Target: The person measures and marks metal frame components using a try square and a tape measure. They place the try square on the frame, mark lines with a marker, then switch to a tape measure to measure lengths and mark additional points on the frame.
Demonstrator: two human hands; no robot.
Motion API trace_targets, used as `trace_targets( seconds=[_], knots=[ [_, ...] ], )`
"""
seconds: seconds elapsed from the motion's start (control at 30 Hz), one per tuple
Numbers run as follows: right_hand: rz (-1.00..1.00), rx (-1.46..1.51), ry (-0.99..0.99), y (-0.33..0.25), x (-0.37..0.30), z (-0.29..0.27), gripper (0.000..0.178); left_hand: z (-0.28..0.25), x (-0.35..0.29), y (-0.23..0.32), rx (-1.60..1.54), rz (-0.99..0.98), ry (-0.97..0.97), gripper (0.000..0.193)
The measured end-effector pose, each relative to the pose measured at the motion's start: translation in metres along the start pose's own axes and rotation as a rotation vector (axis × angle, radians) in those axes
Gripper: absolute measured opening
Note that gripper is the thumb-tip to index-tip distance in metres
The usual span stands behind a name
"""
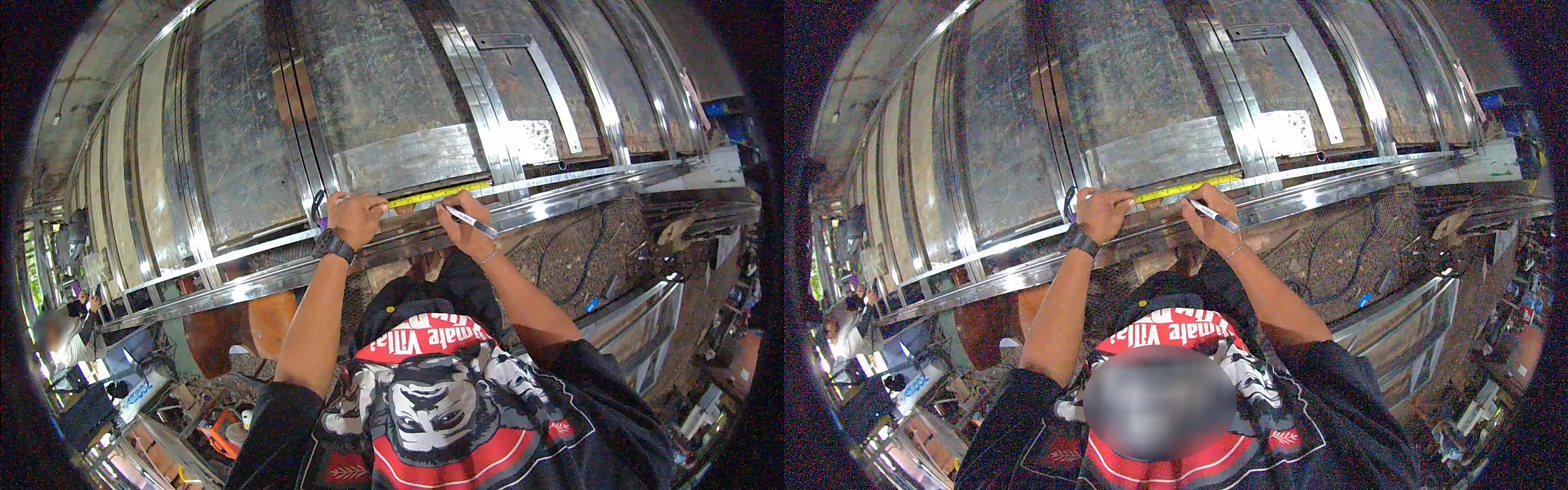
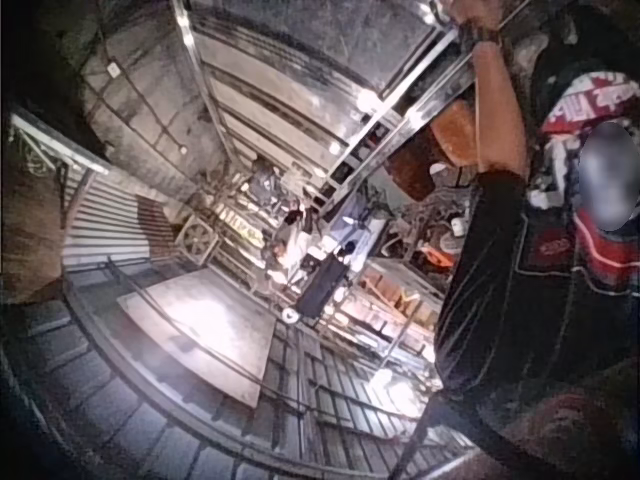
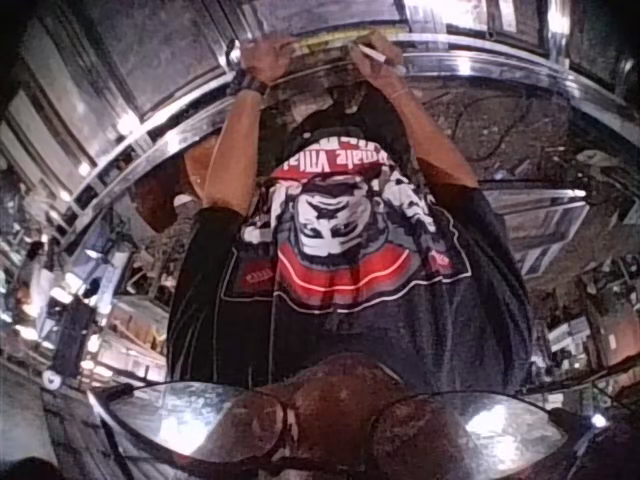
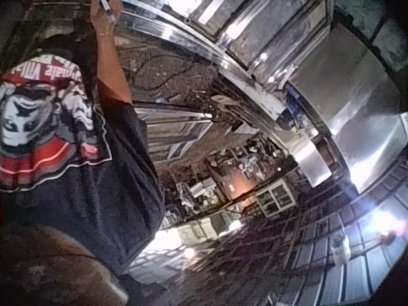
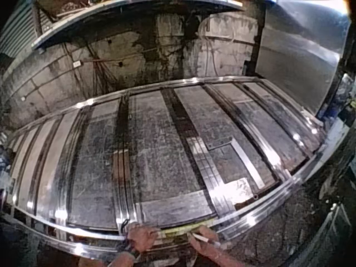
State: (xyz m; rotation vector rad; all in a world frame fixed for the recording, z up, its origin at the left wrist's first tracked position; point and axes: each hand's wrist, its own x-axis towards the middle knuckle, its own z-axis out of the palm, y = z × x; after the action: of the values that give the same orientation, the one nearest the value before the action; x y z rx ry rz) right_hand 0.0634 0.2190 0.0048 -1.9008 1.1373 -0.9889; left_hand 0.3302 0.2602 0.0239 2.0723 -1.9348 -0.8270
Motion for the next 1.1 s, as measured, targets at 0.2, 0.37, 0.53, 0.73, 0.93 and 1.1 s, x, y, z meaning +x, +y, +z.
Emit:
trace_targets(
  seconds=[0.2, 0.37, 0.53, 0.73, 0.93, 1.1],
  knots=[
    [0.035, -0.016, -0.02, 0.0006, 0.0004, -0.0005, 0.018, 0.0007, 0.0015, -0.0009, -0.012, -0.017, -0.006, 0.024],
    [0.034, -0.044, -0.021, -0.001, 0.0014, -0.0011, 0.018, 0.0021, 0.0015, -0.0022, -0.006, 0.001, 0.008, 0.024],
    [0.022, -0.055, -0.028, -0.0013, 0.0023, -0.0021, 0.018, 0.0038, 0.0008, -0.0035, -0.008, 0.011, 0.019, 0.024],
    [0.047, -0.023, -0.03, -0.0033, 0.0017, -0.0016, 0.018, 0.0033, 0.0005, -0.004, -0.02, 0.013, 0.02, 0.024],
    [0.026, -0.008, -0.021, -0.0029, 0.001, -0.0023, 0.018, 0.0011, 0.0, -0.0008, -0.019, 0.005, 0.025, 0.024],
    [0.24, 0.063, -0.034, -0.0064, -0.0015, -0.0031, 0.02, 0.0022, -0.0005, -0.0014, -0.011, -0.001, 0.03, 0.025]
  ],
)
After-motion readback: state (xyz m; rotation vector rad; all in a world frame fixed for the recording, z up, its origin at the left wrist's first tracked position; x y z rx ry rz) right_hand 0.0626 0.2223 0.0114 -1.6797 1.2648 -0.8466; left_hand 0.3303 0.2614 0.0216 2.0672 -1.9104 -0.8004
